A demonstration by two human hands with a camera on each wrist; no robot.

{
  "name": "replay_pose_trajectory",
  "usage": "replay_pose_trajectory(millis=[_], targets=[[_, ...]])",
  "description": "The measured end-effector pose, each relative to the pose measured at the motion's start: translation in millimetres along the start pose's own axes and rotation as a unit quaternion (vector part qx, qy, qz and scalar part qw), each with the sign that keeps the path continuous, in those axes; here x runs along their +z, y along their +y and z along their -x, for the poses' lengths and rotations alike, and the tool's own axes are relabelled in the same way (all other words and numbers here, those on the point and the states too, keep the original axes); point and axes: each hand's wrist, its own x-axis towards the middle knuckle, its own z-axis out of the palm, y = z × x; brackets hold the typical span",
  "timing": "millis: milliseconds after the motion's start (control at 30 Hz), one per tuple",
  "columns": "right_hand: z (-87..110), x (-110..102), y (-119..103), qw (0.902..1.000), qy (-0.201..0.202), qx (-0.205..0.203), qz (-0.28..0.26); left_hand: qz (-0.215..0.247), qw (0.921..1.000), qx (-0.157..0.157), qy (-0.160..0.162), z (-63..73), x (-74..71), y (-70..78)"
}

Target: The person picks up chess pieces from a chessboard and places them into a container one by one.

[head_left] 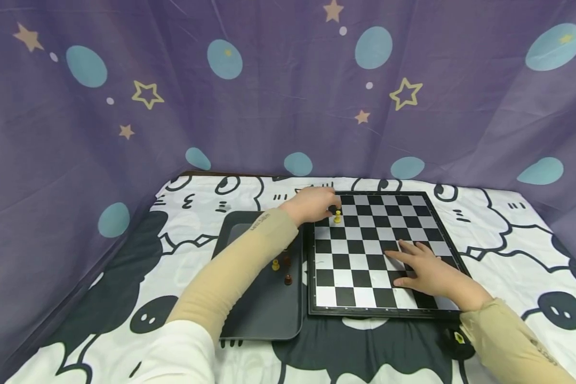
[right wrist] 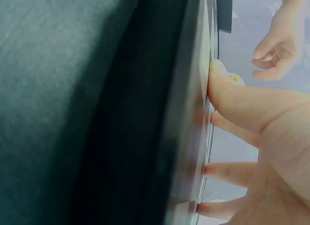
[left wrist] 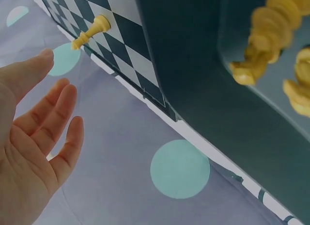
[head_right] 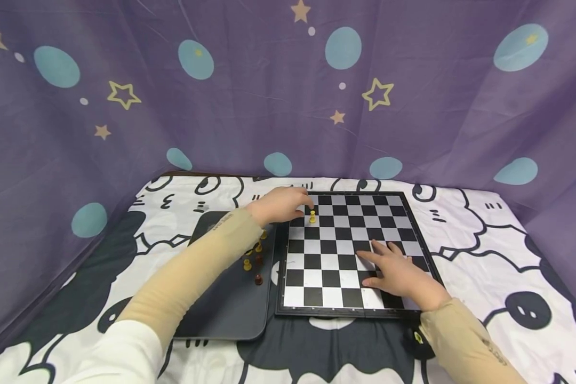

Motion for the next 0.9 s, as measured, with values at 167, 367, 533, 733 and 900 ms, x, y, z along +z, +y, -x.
replay_pose_trajectory(millis=[167, 367, 533, 733, 900], targets=[[-0.1, 0.4, 1.5, 1.0, 0.002, 0.001, 0.003, 0.011, 0.9998, -0.007, -0.015, -8.6, 0.4, 3.7], [0.2, 1.2, -0.7, 1.0, 0.004, 0.001, -0.001, 0.004, 0.9997, -0.007, -0.025, -18.4, 7.2, 2.5], [0.8, 0.6, -1.2, 1.0, 0.004, -0.001, -0.003, 0.0, 0.9995, -0.012, -0.03, -24.2, 10.6, 0.5], [-0.4, -1.7, -1.4, 1.0, 0.004, 0.0, 0.006, -0.007, 0.9992, -0.016, -0.035, -28.3, 13.5, -2.2], [-1.5, -2.2, -1.4, 0.9999, 0.005, 0.0, 0.01, -0.007, 0.9992, -0.015, -0.038, -30.6, 14.2, -3.0]])
